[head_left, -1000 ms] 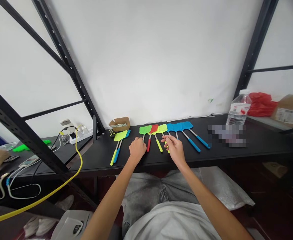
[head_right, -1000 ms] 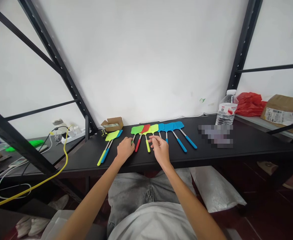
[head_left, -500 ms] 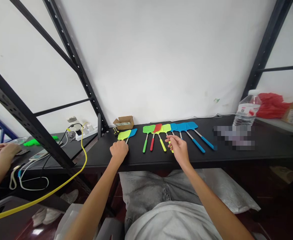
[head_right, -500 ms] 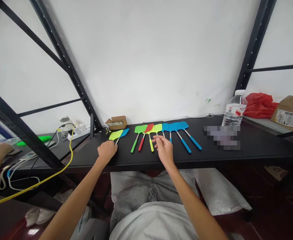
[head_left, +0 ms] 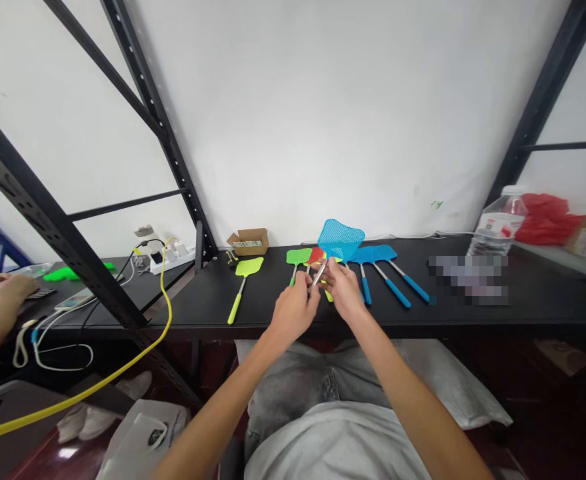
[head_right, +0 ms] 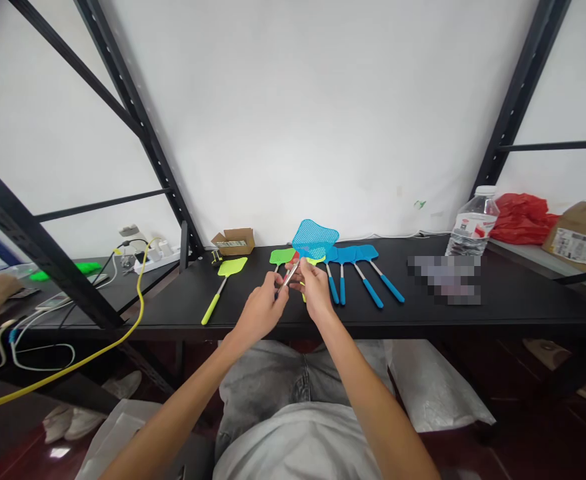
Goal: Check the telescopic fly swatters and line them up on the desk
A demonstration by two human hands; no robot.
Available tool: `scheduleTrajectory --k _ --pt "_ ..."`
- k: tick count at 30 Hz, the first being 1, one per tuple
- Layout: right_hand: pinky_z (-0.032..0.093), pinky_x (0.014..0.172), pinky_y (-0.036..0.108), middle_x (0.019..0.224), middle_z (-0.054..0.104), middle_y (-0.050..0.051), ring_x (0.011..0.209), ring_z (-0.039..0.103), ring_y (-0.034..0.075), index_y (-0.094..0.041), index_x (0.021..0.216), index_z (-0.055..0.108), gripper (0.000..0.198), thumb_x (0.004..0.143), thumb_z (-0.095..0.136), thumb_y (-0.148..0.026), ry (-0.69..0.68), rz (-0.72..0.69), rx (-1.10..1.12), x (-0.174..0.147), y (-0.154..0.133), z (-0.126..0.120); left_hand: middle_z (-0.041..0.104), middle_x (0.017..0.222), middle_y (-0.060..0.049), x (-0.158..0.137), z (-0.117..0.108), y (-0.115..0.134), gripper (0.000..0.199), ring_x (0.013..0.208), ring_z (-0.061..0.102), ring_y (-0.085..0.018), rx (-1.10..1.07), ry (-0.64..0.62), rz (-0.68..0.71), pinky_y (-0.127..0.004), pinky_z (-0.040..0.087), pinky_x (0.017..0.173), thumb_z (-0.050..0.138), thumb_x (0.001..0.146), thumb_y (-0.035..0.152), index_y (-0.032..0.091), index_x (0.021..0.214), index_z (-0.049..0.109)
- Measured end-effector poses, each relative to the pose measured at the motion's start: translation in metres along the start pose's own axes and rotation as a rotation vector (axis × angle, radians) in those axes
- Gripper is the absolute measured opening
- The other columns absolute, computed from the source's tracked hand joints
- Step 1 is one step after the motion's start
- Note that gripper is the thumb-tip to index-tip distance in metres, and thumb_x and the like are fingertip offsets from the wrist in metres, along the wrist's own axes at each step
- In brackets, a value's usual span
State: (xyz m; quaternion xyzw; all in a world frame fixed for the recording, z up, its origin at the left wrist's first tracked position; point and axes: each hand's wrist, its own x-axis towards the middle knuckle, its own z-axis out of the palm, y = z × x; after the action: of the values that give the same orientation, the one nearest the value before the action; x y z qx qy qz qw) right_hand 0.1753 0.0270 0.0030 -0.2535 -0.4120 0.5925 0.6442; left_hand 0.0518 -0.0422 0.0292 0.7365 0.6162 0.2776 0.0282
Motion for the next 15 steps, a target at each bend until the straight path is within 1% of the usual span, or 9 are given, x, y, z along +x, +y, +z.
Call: scheduleTrajectory --k 2,3,5,7,9,12,13,15 --pt "0.052 0.052 0.027 0.087 0.074 0.009 0.063 0.065 0.016 -0.017 0.087 0.071 0.04 0.074 0.072 -0.056 0.02 0.044 0.113 0.006 -0.002 0.002 0.065 0.078 -0.002 -0.001 0.008 0.003 0.023 0.067 0.062 -0.019 -0.05 -0.005 0.019 -0.027 0.037 0.063 0.041 0.096 0.034 0.022 0.114 0.049" --pt "0.052 0.052 0.027 0.083 0.073 0.008 0.062 0.064 0.016 -0.017 0.086 0.071 0.04 0.073 0.074 -0.054 0.024 0.053 0.134 0.008 -0.002 0.002 0.064 0.076 -0.001 -0.001 0.011 0.003 0.022 0.066 0.061 -0.019 -0.078 0.001 0.029 -0.026 0.036 0.063 0.041 0.096 0.034 0.023 0.112 0.051" --pt "0.052 0.051 0.026 0.075 0.071 0.006 0.06 0.063 0.015 -0.016 0.082 0.07 0.038 0.07 0.078 -0.051 0.017 0.053 0.137 0.011 -0.002 0.003 0.061 0.071 0.0 0.002 0.015 0.002 0.023 0.064 0.059 -0.017 -0.159 0.017 0.056 -0.026 0.035 0.062 0.039 0.097 0.038 0.022 0.101 0.055" --pt "0.051 0.052 0.024 0.067 0.067 0.003 0.058 0.061 0.013 -0.016 0.077 0.069 0.035 0.069 0.081 -0.048 0.01 0.042 0.15 0.016 -0.003 0.004 0.056 0.063 0.001 0.004 0.018 0.003 0.032 0.057 0.054 -0.014 -0.305 -0.007 0.058 -0.024 0.034 0.057 0.036 0.097 0.044 0.02 0.086 0.055" --pt "0.05 0.052 0.021 0.06 0.063 -0.001 0.055 0.059 0.01 -0.016 0.072 0.067 0.03 0.071 0.081 -0.043 0.052 0.029 0.202 0.024 -0.007 0.003 0.049 0.053 0.003 0.002 0.021 0.004 0.038 0.046 0.047 -0.012 -0.52 -0.089 0.007 -0.023 0.032 0.05 0.033 0.097 0.048 0.019 0.079 0.05" --pt "0.049 0.051 0.018 0.054 0.057 -0.004 0.05 0.055 0.007 -0.016 0.068 0.064 0.025 0.078 0.076 -0.036 0.159 0.03 0.29 0.042 -0.023 -0.008 0.041 0.045 0.008 -0.01 0.021 0.005 0.039 0.034 0.034 -0.009 -0.848 -0.275 -0.074 -0.02 0.026 0.039 0.032 0.095 0.054 0.02 0.081 0.046" --pt "0.049 0.052 0.018 0.054 0.057 -0.004 0.051 0.055 0.007 -0.017 0.069 0.064 0.024 0.08 0.075 -0.034 0.168 0.026 0.293 0.049 -0.03 -0.014 0.04 0.044 0.009 -0.016 0.019 0.003 0.04 0.032 0.031 -0.008 -0.921 -0.335 -0.073 -0.02 0.024 0.037 0.032 0.095 0.055 0.02 0.082 0.045" --pt "0.05 0.053 0.017 0.055 0.058 -0.004 0.052 0.057 0.007 -0.017 0.07 0.063 0.021 0.083 0.072 -0.031 0.197 0.0 0.293 0.061 -0.043 -0.027 0.04 0.043 0.009 -0.027 0.014 -0.002 0.041 0.032 0.031 -0.007 -0.987 -0.423 -0.044 -0.019 0.023 0.036 0.034 0.095 0.057 0.02 0.082 0.045"
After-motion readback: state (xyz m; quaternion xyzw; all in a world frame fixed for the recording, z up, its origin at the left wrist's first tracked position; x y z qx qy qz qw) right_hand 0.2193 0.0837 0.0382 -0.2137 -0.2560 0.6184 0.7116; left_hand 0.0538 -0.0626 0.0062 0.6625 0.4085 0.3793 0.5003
